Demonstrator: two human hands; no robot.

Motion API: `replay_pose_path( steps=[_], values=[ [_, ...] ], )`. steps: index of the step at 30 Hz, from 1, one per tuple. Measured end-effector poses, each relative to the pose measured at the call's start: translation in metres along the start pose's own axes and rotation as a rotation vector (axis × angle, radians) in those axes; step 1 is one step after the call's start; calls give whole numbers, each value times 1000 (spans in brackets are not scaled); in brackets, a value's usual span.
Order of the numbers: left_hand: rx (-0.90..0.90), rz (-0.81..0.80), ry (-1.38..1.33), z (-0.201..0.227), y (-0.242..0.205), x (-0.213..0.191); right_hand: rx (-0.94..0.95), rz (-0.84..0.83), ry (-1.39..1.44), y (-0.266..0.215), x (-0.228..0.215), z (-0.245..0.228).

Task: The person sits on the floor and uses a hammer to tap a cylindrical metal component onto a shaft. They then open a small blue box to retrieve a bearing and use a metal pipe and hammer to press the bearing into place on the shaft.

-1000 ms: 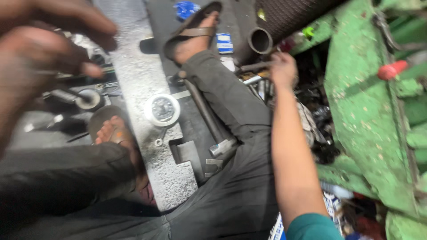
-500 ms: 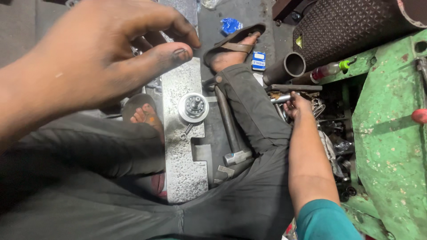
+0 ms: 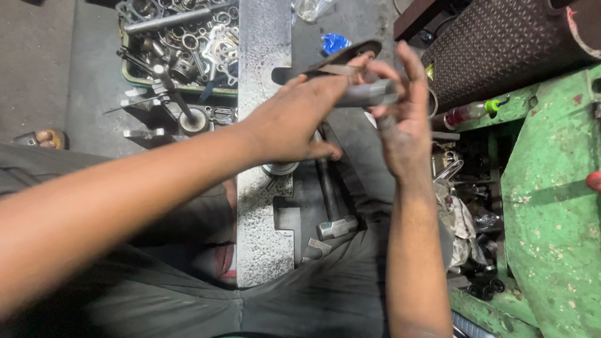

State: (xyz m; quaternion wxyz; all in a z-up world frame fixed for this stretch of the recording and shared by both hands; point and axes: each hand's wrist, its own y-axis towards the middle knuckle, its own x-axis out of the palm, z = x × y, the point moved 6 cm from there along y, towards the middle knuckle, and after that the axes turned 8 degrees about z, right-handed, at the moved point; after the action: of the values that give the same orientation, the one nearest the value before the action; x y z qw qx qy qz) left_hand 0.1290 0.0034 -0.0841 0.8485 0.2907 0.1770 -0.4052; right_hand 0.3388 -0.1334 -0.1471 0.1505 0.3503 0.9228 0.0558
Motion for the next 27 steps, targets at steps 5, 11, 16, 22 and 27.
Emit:
replay_pose_path(
  steps=[5,11,16,22,27],
  values=[
    [-111,231,-313,-33,-2,3,81,-342,-138,0,49,68],
    [-176,191,-662,-42,-30,30,460,-361,-1129,-116,60,249],
    [-116,59,-354,-61,-52,66,518,-254,-901,-121,46,306],
    [-225,49,-427,-72,-52,64,496,-261,-527,-88,32,223],
    [-107,38,-457,-65,-48,61,517,-656,-140,-116,-25,144]
  ],
)
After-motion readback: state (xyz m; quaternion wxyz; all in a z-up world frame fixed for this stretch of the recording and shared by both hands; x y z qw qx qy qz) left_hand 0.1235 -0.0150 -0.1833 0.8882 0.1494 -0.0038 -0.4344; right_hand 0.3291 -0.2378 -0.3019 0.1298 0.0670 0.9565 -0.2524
